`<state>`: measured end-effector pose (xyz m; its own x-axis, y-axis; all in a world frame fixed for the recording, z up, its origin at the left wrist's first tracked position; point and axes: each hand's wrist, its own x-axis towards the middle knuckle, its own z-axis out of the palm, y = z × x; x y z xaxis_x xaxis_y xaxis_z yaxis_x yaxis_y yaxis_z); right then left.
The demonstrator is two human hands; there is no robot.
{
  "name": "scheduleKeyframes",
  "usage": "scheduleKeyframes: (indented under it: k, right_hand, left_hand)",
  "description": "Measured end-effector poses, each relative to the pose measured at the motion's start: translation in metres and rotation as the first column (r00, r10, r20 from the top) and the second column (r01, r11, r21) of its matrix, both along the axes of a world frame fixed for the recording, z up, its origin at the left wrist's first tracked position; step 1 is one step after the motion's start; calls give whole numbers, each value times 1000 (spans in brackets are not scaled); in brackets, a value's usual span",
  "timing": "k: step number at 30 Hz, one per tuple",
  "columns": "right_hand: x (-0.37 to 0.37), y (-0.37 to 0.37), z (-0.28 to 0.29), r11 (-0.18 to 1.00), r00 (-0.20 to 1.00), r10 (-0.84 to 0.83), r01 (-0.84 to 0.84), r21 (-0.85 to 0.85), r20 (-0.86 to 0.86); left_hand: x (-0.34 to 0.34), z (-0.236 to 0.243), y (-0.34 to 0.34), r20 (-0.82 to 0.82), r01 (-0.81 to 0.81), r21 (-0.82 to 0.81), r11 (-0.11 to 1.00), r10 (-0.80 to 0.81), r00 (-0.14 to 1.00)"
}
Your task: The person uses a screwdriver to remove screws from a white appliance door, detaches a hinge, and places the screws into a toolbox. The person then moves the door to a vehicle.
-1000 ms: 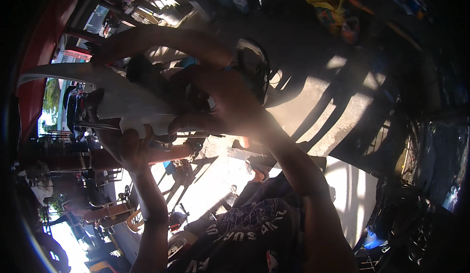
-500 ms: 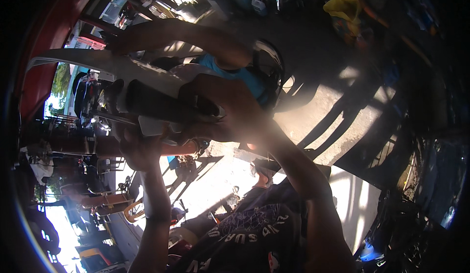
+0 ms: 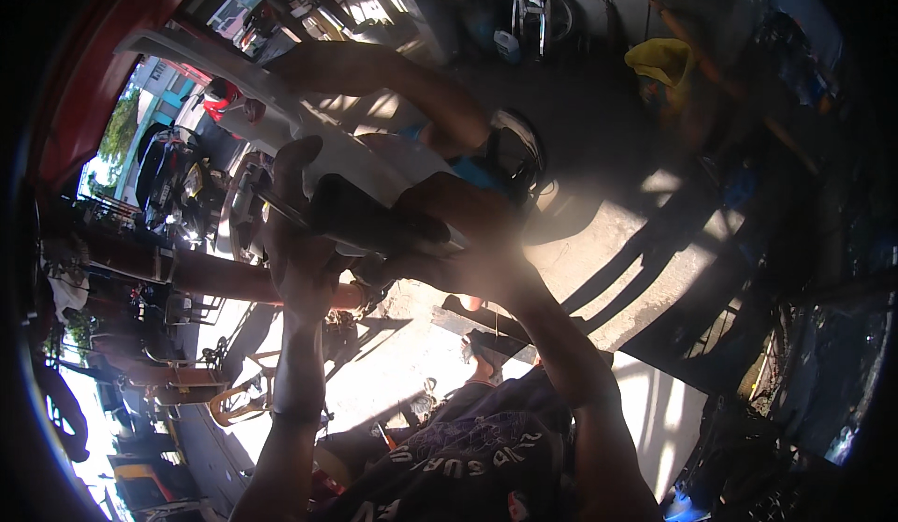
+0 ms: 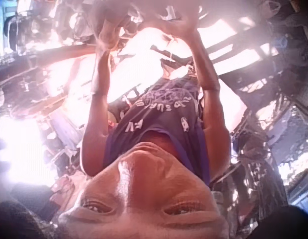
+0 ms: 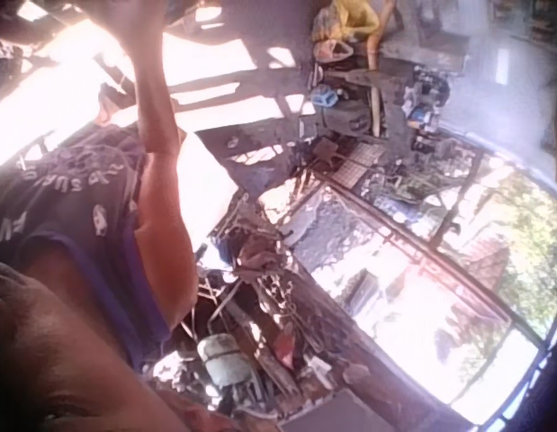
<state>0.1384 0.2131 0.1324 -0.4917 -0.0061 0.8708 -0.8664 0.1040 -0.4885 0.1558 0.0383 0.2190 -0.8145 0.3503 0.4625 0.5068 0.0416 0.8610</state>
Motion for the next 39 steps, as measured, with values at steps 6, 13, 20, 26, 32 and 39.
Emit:
scheduleKeyframes:
  k: [6, 13, 20, 26, 32, 39]
  right_hand:
    - [4, 4, -4, 992, 993, -119, 118, 51, 17]
    - [11, 5, -2, 1000, 958, -29, 27, 10, 285]
    - [17, -7, -7, 968, 906, 98, 9, -250, 413]
    - [13, -8, -15, 967, 943, -78, 151, -207, 324]
    - [14, -10, 1, 961, 960, -271, 275, -42, 75]
    - [17, -30, -15, 862, 890, -455, 449, -237, 28]
  left_hand:
    - [-4, 6, 0, 45, 104, -26, 994, -102, 994]
    - [-4, 13, 0, 57, 149, -25, 988, -148, 987]
    - [-13, 11, 3, 49, 81, -69, 994, -78, 996]
    - [-22, 9, 5, 60, 101, -68, 993, -97, 993]
    - [-35, 3, 3, 3, 197, -75, 977, -198, 980]
    - [-63, -1, -3, -293, 308, -229, 923, -367, 883]
